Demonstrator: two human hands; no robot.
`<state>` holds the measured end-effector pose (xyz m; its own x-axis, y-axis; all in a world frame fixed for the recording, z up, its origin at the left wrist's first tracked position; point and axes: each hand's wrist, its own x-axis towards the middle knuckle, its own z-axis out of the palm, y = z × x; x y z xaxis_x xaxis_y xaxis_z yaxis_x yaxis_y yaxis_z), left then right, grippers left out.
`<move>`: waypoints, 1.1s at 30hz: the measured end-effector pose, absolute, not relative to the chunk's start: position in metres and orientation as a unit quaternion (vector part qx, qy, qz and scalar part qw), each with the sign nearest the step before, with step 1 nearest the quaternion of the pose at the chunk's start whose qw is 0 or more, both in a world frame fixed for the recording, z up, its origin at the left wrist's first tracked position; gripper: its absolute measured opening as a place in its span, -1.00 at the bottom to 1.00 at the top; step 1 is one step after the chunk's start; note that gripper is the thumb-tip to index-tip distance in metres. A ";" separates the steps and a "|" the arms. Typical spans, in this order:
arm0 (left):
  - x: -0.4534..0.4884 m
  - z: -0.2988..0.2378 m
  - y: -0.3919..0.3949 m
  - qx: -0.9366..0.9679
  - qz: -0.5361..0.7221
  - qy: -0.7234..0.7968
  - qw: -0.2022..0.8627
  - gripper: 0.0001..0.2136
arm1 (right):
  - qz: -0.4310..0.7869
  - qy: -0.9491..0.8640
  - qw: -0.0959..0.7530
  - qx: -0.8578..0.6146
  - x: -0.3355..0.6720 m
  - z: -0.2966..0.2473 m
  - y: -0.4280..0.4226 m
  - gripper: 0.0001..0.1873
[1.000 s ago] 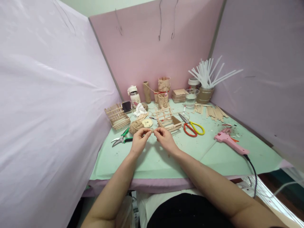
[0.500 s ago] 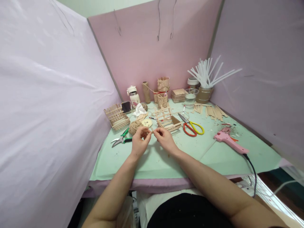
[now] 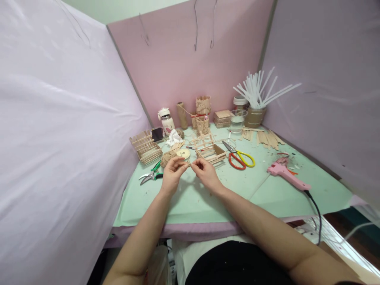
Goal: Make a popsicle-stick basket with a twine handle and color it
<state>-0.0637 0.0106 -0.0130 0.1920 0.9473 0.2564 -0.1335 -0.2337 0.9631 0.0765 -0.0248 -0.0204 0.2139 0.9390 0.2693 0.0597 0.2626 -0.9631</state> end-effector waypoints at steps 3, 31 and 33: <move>-0.062 -0.011 0.007 0.609 0.541 0.352 0.461 -0.67 | 0.312 -0.530 0.608 -0.502 0.076 -0.017 -0.029 -0.82; -0.065 -0.019 0.004 0.803 0.516 0.296 0.021 -0.68 | 0.505 -0.447 0.578 -0.458 0.083 -0.018 -0.021 -0.73; -0.065 -0.020 0.005 0.803 0.521 0.289 0.021 -0.68 | 0.494 -0.453 0.578 -0.465 0.082 -0.018 -0.021 -0.76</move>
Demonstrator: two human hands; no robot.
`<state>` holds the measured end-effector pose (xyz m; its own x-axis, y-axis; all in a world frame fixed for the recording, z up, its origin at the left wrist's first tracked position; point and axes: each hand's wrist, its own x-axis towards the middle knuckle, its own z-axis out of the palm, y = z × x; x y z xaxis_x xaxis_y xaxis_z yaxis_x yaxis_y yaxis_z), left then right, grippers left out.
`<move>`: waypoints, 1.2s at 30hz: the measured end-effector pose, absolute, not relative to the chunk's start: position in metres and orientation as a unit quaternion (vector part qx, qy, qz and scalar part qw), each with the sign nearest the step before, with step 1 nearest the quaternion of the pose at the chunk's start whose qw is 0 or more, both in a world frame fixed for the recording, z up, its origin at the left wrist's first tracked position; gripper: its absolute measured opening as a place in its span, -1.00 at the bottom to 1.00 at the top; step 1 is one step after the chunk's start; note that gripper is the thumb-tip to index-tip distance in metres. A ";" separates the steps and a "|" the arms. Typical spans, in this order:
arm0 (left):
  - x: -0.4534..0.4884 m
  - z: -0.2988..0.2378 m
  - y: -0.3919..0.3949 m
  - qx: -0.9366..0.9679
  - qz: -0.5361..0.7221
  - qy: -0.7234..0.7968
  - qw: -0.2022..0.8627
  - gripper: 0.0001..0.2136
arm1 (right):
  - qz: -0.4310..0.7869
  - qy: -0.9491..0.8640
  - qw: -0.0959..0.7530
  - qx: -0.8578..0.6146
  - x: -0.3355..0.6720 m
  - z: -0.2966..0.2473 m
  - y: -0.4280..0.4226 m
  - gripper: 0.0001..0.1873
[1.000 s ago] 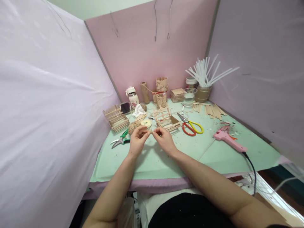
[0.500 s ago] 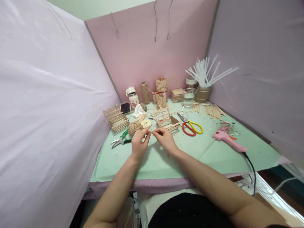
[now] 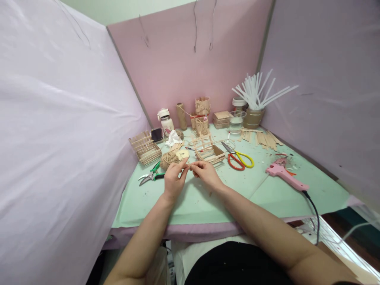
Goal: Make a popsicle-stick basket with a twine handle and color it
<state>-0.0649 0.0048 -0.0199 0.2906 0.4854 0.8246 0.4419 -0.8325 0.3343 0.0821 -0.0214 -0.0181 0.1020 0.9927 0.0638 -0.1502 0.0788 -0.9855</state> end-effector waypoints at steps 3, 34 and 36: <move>-0.065 -0.020 0.006 0.803 0.522 0.287 0.027 -0.69 | 0.459 -0.468 0.578 -0.487 0.082 -0.017 -0.022 -0.79; -0.060 -0.005 0.005 0.563 0.506 0.354 0.549 -0.60 | 0.423 -0.511 0.582 -0.471 0.076 -0.020 -0.023 -0.76; -0.060 -0.004 0.005 0.535 0.494 0.358 0.584 -0.59 | 0.460 -0.492 0.578 -0.460 0.075 -0.020 -0.023 -0.75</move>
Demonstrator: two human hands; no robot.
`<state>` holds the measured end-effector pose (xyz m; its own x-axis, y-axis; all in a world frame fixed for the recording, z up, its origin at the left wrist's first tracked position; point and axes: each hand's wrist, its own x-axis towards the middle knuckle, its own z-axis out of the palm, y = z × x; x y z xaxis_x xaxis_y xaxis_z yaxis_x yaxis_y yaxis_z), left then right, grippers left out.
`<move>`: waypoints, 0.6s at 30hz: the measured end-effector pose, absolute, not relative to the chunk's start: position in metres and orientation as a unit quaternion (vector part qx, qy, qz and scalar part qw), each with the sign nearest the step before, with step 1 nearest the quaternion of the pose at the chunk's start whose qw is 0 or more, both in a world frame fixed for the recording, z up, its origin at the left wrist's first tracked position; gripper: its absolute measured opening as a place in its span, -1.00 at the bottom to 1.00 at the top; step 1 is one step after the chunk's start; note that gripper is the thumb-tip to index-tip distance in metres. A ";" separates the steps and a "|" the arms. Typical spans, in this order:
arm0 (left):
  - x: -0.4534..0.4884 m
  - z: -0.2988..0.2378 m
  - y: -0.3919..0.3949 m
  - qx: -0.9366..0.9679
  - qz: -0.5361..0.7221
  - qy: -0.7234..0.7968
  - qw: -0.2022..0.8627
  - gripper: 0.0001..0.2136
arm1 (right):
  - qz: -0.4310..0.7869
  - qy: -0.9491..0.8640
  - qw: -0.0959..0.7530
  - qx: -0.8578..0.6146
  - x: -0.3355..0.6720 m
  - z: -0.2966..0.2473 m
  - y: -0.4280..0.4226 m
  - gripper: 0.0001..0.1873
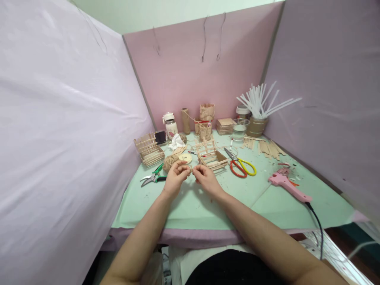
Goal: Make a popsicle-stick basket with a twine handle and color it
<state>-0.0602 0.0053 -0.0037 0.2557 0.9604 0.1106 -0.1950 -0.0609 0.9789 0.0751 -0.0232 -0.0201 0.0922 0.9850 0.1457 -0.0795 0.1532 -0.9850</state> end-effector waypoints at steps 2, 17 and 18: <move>-0.060 -0.002 0.005 0.509 0.484 0.356 0.616 -0.58 | 0.490 -0.478 0.569 -0.455 0.075 -0.019 -0.023 -0.74; -0.061 -0.013 0.008 0.601 0.531 0.373 0.468 -0.64 | 0.262 -0.566 0.588 -0.515 0.076 -0.020 -0.028 -0.82; -0.061 -0.013 0.007 0.607 0.531 0.374 0.457 -0.65 | 0.274 -0.560 0.590 -0.513 0.077 -0.019 -0.027 -0.82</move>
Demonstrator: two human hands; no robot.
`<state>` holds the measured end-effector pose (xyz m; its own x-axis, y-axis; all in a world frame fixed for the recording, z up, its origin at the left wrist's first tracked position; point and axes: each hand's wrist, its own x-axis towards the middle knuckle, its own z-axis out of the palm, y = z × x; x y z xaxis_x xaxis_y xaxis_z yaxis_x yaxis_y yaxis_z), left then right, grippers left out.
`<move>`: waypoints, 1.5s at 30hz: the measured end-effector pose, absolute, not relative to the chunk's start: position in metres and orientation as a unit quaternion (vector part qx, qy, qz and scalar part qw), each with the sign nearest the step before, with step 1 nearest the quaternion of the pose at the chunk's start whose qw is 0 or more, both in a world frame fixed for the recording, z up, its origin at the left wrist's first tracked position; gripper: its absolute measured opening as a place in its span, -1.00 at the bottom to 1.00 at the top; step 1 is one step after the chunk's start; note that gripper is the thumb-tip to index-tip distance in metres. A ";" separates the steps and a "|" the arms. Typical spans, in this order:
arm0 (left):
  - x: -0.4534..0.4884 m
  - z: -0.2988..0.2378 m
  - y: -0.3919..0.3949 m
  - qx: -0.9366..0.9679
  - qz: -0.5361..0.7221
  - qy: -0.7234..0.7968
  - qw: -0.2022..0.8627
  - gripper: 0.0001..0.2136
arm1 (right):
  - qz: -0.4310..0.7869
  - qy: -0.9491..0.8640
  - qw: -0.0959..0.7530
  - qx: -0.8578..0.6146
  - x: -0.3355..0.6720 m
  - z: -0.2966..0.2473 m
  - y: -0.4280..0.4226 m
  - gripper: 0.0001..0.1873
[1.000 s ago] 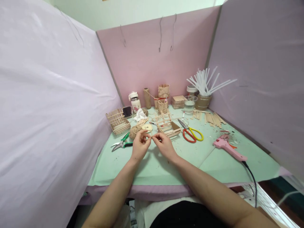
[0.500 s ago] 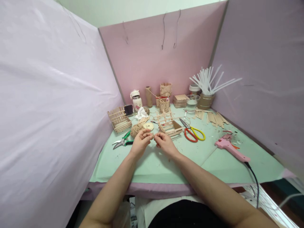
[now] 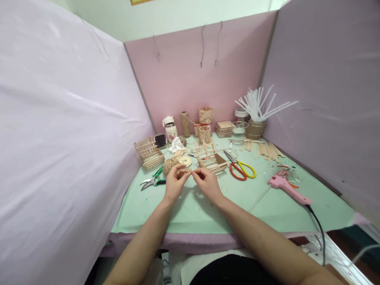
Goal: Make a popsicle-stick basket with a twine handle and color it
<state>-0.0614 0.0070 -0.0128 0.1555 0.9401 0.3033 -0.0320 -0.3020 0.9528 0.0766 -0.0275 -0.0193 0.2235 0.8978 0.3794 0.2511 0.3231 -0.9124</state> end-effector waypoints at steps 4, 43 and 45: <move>-0.061 -0.015 0.003 0.634 0.523 0.380 0.424 -0.68 | 0.298 -0.544 0.590 -0.516 0.077 -0.019 -0.026 -0.81; -0.062 -0.005 0.006 0.544 0.482 0.339 0.597 -0.66 | 0.227 -0.611 0.597 -0.469 0.077 -0.017 -0.028 -0.81; -0.062 -0.005 0.005 0.559 0.466 0.348 0.591 -0.64 | 0.219 -0.604 0.605 -0.471 0.077 -0.016 -0.029 -0.81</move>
